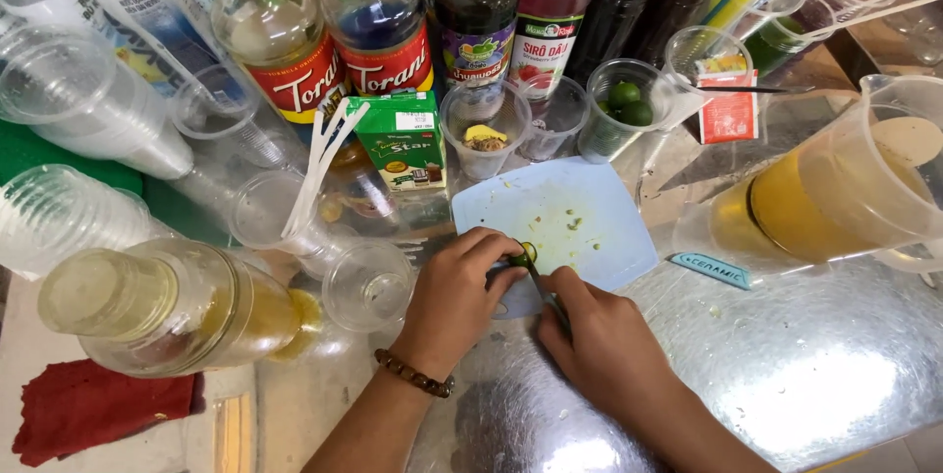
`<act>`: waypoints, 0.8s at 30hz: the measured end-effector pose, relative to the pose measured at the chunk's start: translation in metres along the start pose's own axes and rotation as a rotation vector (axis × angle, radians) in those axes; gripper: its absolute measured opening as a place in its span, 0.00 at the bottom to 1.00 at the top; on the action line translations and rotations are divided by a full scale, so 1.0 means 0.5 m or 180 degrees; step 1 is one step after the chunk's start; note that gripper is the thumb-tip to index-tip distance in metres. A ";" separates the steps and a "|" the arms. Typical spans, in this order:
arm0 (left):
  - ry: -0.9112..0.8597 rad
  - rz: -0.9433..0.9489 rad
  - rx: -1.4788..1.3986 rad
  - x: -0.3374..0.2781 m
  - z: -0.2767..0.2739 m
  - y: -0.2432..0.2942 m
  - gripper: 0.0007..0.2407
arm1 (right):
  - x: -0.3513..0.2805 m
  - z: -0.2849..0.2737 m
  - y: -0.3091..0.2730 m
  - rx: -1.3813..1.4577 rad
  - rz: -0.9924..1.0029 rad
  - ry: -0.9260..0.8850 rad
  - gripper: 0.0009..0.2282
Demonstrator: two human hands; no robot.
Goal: The person prepares a drink by shaking a bottle containing a yellow liquid and ice. They then cut a lime on a cutting board, remove the seeds by hand, and place the lime pieces into the bottle before shaking it again.
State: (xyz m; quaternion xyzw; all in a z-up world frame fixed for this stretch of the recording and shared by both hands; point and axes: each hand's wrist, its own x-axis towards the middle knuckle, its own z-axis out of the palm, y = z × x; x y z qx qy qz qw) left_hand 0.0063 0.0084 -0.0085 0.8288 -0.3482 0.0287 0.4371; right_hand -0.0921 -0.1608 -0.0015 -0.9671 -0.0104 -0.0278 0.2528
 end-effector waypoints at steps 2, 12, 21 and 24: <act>-0.0034 -0.0017 0.0039 0.000 0.000 0.001 0.06 | 0.005 0.010 0.007 -0.0112 -0.0026 0.0006 0.08; -0.0049 -0.0163 0.0195 0.001 -0.005 0.016 0.10 | -0.024 0.010 0.001 -0.0355 0.0189 -0.0195 0.08; -0.0142 -0.0203 0.0279 0.003 -0.004 0.016 0.06 | -0.045 0.012 -0.002 -0.0687 0.0146 -0.0274 0.04; -0.0013 -0.0109 0.0223 0.002 0.000 0.013 0.05 | -0.061 0.000 -0.001 -0.0420 0.0187 -0.0141 0.09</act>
